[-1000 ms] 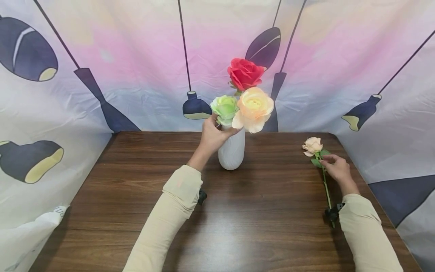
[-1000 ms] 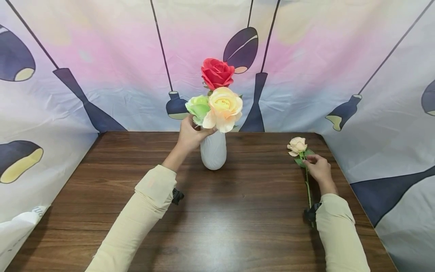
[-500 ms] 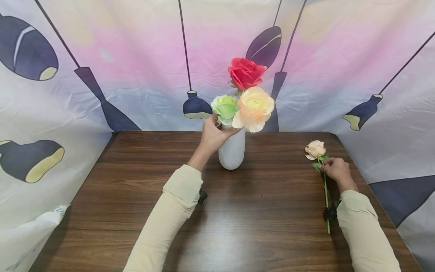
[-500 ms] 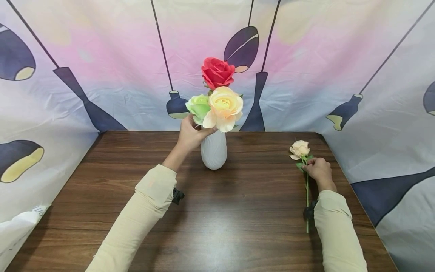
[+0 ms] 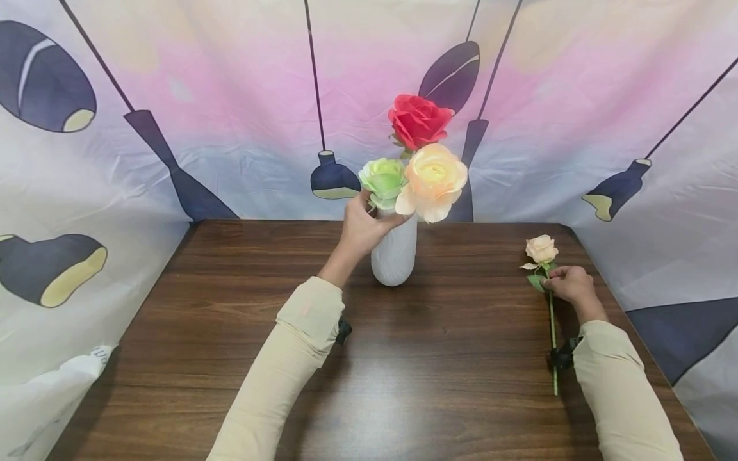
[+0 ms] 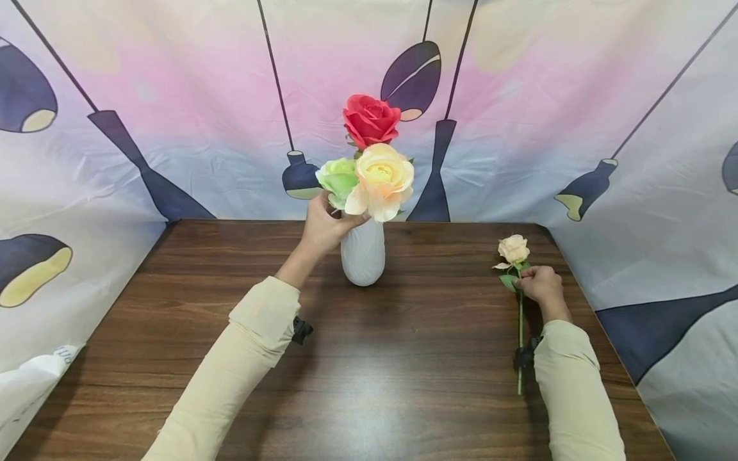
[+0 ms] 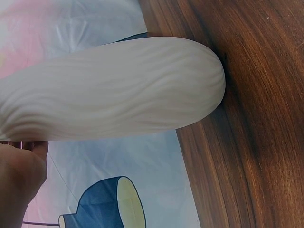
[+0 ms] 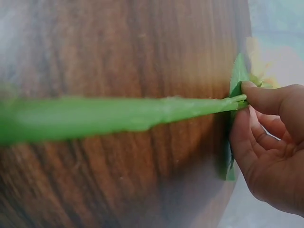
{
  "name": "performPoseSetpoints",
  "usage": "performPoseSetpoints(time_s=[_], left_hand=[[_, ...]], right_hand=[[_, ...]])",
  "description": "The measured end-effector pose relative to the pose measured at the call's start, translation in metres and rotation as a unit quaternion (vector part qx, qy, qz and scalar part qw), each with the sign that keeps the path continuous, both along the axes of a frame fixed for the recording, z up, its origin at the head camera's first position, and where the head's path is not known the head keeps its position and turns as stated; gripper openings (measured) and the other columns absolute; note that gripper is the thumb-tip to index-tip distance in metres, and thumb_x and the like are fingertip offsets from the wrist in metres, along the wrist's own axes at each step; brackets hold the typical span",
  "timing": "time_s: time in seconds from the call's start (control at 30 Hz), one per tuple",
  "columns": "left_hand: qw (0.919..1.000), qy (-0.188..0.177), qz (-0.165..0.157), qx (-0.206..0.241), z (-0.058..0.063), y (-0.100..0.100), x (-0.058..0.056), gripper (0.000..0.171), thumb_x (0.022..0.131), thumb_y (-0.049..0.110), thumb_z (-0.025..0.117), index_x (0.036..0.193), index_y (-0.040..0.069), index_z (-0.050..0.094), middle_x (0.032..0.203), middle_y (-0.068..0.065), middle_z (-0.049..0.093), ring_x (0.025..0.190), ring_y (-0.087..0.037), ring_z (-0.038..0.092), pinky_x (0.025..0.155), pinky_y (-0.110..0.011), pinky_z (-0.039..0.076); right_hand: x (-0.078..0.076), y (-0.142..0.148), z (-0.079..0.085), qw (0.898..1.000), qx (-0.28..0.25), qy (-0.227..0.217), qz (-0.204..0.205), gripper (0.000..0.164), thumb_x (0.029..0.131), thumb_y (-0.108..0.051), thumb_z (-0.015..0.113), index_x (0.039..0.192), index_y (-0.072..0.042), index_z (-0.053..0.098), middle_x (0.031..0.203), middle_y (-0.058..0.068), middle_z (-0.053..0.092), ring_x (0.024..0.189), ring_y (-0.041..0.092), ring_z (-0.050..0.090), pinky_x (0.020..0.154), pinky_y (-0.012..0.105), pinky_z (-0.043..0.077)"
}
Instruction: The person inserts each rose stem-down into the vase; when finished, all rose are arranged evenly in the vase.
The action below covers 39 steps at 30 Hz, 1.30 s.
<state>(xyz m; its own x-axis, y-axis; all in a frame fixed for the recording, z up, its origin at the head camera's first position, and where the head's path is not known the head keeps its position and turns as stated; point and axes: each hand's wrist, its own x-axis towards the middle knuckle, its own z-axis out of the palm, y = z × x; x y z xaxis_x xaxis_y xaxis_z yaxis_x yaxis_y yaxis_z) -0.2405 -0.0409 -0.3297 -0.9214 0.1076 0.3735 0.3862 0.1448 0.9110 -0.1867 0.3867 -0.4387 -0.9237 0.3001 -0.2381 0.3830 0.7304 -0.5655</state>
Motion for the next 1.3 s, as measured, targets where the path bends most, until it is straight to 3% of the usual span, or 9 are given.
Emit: performPoseSetpoints(time_s=[0.07, 0.17, 0.33, 0.5, 0.77, 0.93, 1.0, 1.1, 1.3], left_hand=[[1.0, 0.001, 0.0, 0.0, 0.0, 0.0, 0.0, 0.066, 0.077, 0.015, 0.087, 0.136, 0.004, 0.058, 0.134, -0.014, 0.065, 0.127, -0.027, 0.061, 0.107, -0.046, 0.054], [1.0, 0.003, 0.001, -0.001, 0.001, 0.0, 0.001, 0.065, 0.077, 0.014, 0.087, 0.135, 0.004, 0.059, 0.133, -0.015, 0.066, 0.126, -0.027, 0.062, 0.107, -0.045, 0.055], [1.0, 0.005, -0.001, 0.0, 0.001, 0.0, 0.002, 0.066, 0.078, 0.013, 0.087, 0.136, 0.004, 0.058, 0.135, -0.014, 0.065, 0.128, -0.027, 0.061, 0.108, -0.046, 0.054], [1.0, 0.006, -0.002, -0.001, 0.001, 0.0, 0.002, 0.066, 0.078, 0.013, 0.087, 0.137, 0.005, 0.057, 0.136, -0.014, 0.065, 0.129, -0.027, 0.061, 0.108, -0.046, 0.054], [1.0, 0.009, -0.002, 0.0, 0.0, 0.0, -0.001, 0.066, 0.078, 0.013, 0.087, 0.137, 0.004, 0.058, 0.135, -0.014, 0.065, 0.129, -0.027, 0.062, 0.108, -0.046, 0.054], [1.0, 0.006, -0.002, 0.003, 0.0, 0.001, 0.0, 0.066, 0.077, 0.012, 0.087, 0.136, 0.004, 0.058, 0.134, -0.014, 0.066, 0.128, -0.027, 0.062, 0.107, -0.045, 0.055], [1.0, 0.003, -0.001, 0.004, 0.001, 0.001, 0.0, 0.066, 0.077, 0.012, 0.087, 0.136, 0.004, 0.058, 0.134, -0.014, 0.066, 0.127, -0.027, 0.062, 0.107, -0.045, 0.055], [1.0, -0.003, 0.0, 0.004, 0.001, 0.001, 0.001, 0.066, 0.077, 0.012, 0.087, 0.136, 0.004, 0.059, 0.134, -0.015, 0.066, 0.127, -0.028, 0.062, 0.107, -0.045, 0.055], [1.0, -0.005, -0.001, 0.002, 0.001, 0.001, 0.001, 0.066, 0.078, 0.013, 0.087, 0.136, 0.003, 0.058, 0.135, -0.015, 0.065, 0.128, -0.028, 0.062, 0.108, -0.045, 0.054]], right_hand=[[-0.001, 0.0, 0.001, 1.0, -0.009, 0.009, 0.004, 0.044, 0.097, -0.021, 0.063, 0.124, 0.014, 0.059, 0.1, 0.026, 0.072, 0.116, 0.052, 0.052, 0.101, 0.063, 0.045], [-0.003, -0.001, 0.003, 0.999, -0.038, 0.018, 0.007, 0.045, 0.098, -0.021, 0.063, 0.127, 0.014, 0.058, 0.09, 0.012, 0.072, 0.087, 0.025, 0.068, 0.086, 0.046, 0.058], [-0.008, -0.007, 0.008, 0.995, -0.094, 0.035, 0.009, 0.045, 0.099, -0.016, 0.063, 0.131, 0.014, 0.055, 0.087, -0.009, 0.065, 0.067, -0.007, 0.058, 0.066, 0.02, 0.059], [-0.015, -0.02, 0.018, 0.988, -0.138, 0.071, 0.019, 0.042, 0.097, -0.006, 0.06, 0.13, 0.018, 0.052, 0.076, -0.024, 0.057, 0.069, -0.009, 0.055, 0.062, 0.017, 0.055], [-0.023, -0.043, 0.04, 0.973, -0.183, 0.134, 0.048, 0.043, 0.097, -0.001, 0.056, 0.133, 0.022, 0.048, 0.085, -0.014, 0.058, 0.069, -0.012, 0.059, 0.066, 0.013, 0.058], [-0.022, -0.057, 0.055, 0.96, -0.214, 0.172, 0.059, 0.028, 0.097, -0.004, 0.063, 0.124, 0.004, 0.063, 0.086, -0.025, 0.058, 0.072, -0.012, 0.063, 0.07, 0.014, 0.06], [-0.022, -0.063, 0.061, 0.951, -0.241, 0.182, 0.058, 0.017, 0.097, -0.006, 0.064, 0.113, -0.013, 0.067, 0.089, -0.027, 0.058, 0.074, -0.011, 0.065, 0.071, 0.015, 0.061], [-0.022, -0.07, 0.07, 0.927, -0.314, 0.199, 0.055, 0.024, 0.096, -0.005, 0.066, 0.099, -0.029, 0.067, 0.098, -0.023, 0.059, 0.077, -0.008, 0.067, 0.071, 0.015, 0.061], [-0.019, -0.085, 0.085, 0.861, -0.448, 0.233, 0.054, 0.029, 0.094, 0.006, 0.064, 0.094, -0.021, 0.07, 0.103, -0.014, 0.063, 0.079, -0.001, 0.071, 0.065, 0.017, 0.061]])
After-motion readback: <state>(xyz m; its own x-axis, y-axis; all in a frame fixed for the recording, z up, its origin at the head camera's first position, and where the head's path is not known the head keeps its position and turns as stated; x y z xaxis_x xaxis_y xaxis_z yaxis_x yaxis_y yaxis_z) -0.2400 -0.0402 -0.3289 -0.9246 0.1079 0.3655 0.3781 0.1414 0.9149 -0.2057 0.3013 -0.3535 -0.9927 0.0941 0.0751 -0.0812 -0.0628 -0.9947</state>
